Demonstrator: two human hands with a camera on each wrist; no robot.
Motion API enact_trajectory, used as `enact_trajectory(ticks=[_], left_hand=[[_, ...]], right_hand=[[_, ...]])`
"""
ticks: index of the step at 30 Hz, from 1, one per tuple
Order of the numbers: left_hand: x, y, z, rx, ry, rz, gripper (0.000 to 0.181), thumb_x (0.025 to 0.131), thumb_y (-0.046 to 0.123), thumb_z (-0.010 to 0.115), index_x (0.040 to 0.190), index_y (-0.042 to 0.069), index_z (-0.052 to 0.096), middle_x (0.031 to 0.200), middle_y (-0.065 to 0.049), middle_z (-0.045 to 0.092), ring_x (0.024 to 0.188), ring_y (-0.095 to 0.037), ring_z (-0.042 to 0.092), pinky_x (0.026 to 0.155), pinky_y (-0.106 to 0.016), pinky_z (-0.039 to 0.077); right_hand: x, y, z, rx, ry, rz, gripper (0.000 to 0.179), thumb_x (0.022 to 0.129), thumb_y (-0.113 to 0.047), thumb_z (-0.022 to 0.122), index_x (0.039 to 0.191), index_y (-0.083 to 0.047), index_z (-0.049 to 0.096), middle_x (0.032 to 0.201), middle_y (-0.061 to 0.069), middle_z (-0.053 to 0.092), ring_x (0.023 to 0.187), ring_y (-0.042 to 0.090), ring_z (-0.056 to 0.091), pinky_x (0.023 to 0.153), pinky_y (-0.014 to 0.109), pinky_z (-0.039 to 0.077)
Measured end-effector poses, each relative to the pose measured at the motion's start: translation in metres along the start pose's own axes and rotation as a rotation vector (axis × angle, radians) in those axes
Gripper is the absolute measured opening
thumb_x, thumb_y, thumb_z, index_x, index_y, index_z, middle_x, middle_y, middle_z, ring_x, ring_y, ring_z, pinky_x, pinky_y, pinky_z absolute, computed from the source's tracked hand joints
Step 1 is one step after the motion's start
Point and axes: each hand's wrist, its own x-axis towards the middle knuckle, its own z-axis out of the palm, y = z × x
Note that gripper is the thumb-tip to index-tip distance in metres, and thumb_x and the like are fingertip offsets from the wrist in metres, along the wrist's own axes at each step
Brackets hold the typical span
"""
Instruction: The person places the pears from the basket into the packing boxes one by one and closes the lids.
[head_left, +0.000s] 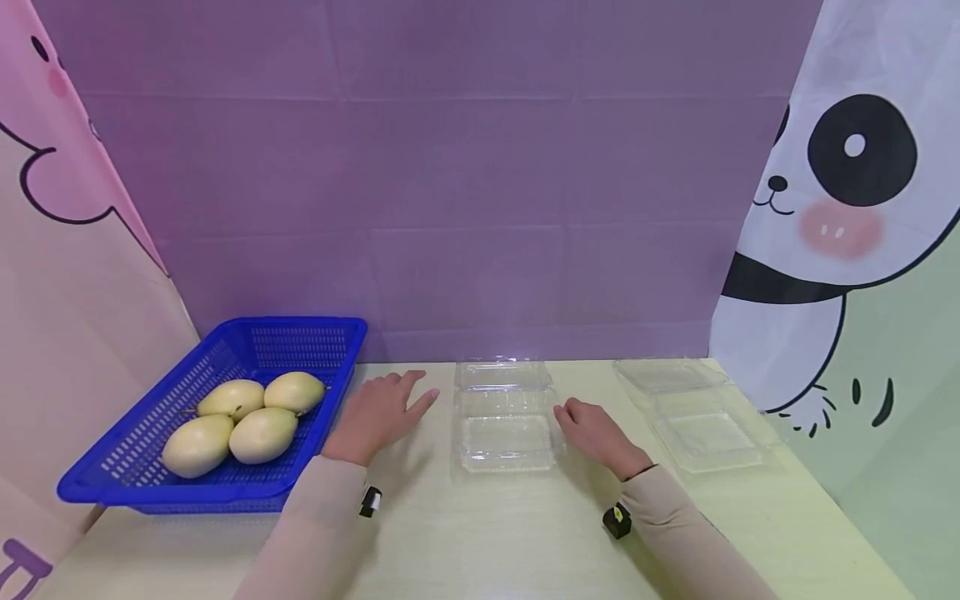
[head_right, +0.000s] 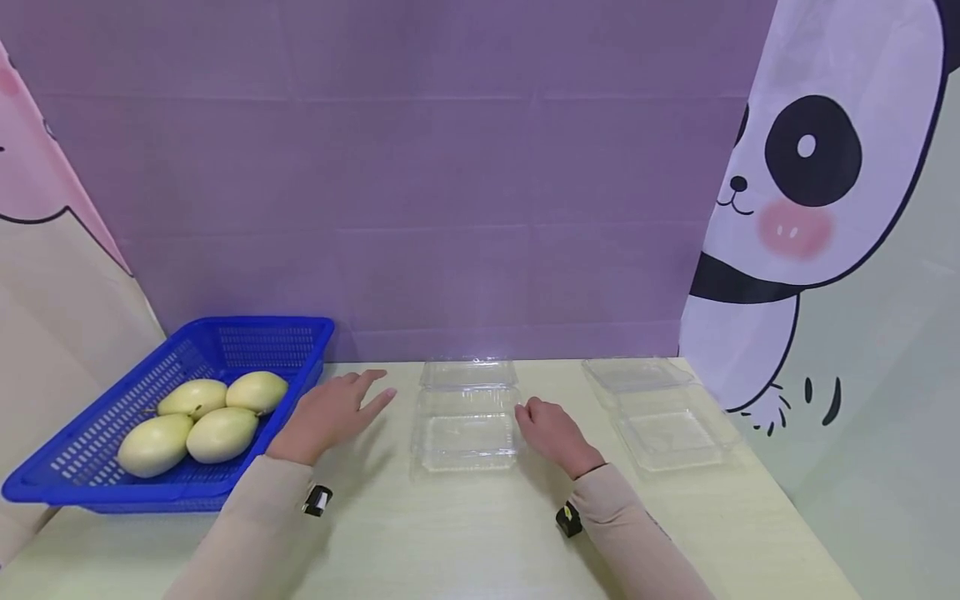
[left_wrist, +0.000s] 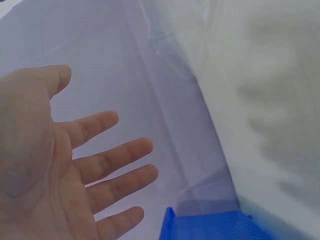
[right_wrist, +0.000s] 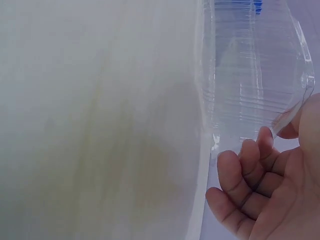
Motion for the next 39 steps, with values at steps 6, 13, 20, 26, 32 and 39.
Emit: enact_trajectory(ticks=[6, 13, 20, 26, 32, 39], left_hand=[[-0.002, -0.005, -0.015, 0.022, -0.017, -0.022, 0.057, 0.104, 0.051, 0.043, 0.138, 0.007, 0.058, 0.124, -0.021, 0.065, 0.112, -0.039, 0.062, 0.091, -0.057, 0.050], [-0.006, -0.010, -0.037, 0.020, -0.036, -0.028, 0.057, 0.105, 0.050, 0.041, 0.137, 0.007, 0.059, 0.129, -0.020, 0.064, 0.117, -0.038, 0.061, 0.089, -0.058, 0.050], [-0.009, -0.020, -0.055, 0.065, -0.042, -0.048, 0.056, 0.104, 0.051, 0.043, 0.132, 0.007, 0.063, 0.123, -0.017, 0.067, 0.107, -0.038, 0.065, 0.080, -0.058, 0.053], [-0.013, -0.033, -0.068, 0.075, -0.060, -0.051, 0.046, 0.103, 0.040, 0.051, 0.128, 0.005, 0.065, 0.116, -0.017, 0.069, 0.099, -0.036, 0.066, 0.077, -0.055, 0.054], [-0.016, -0.049, -0.084, 0.091, -0.096, -0.091, 0.043, 0.101, 0.039, 0.055, 0.129, 0.007, 0.066, 0.112, -0.015, 0.070, 0.082, -0.026, 0.066, 0.064, -0.049, 0.054], [-0.018, -0.065, -0.099, 0.118, -0.154, -0.162, 0.046, 0.100, 0.039, 0.056, 0.130, 0.005, 0.064, 0.119, -0.021, 0.068, 0.101, -0.040, 0.065, 0.077, -0.063, 0.052]], right_hand=[[0.001, 0.001, -0.002, 0.078, -0.025, 0.046, 0.032, 0.106, -0.024, 0.046, 0.078, -0.009, 0.049, 0.067, 0.002, 0.042, 0.061, 0.016, 0.038, 0.059, 0.030, 0.033], [0.003, 0.002, -0.003, 0.138, -0.060, 0.083, 0.034, 0.106, -0.026, 0.046, 0.076, -0.009, 0.049, 0.068, 0.003, 0.047, 0.060, 0.017, 0.040, 0.059, 0.030, 0.034], [0.003, 0.002, -0.005, 0.270, -0.092, 0.133, 0.030, 0.106, -0.025, 0.048, 0.083, -0.006, 0.051, 0.064, 0.002, 0.046, 0.059, 0.017, 0.044, 0.060, 0.031, 0.037], [0.001, 0.000, -0.004, 0.344, -0.104, 0.170, 0.024, 0.106, -0.026, 0.049, 0.096, -0.005, 0.052, 0.067, 0.003, 0.049, 0.058, 0.018, 0.045, 0.060, 0.031, 0.039], [0.003, 0.001, -0.001, 0.444, -0.117, 0.192, 0.020, 0.105, -0.021, 0.050, 0.101, -0.002, 0.052, 0.070, 0.005, 0.051, 0.060, 0.016, 0.046, 0.059, 0.029, 0.041], [0.006, 0.005, -0.002, 0.652, -0.175, 0.196, 0.021, 0.105, -0.015, 0.049, 0.108, 0.006, 0.050, 0.075, 0.006, 0.049, 0.065, 0.016, 0.045, 0.060, 0.028, 0.042]])
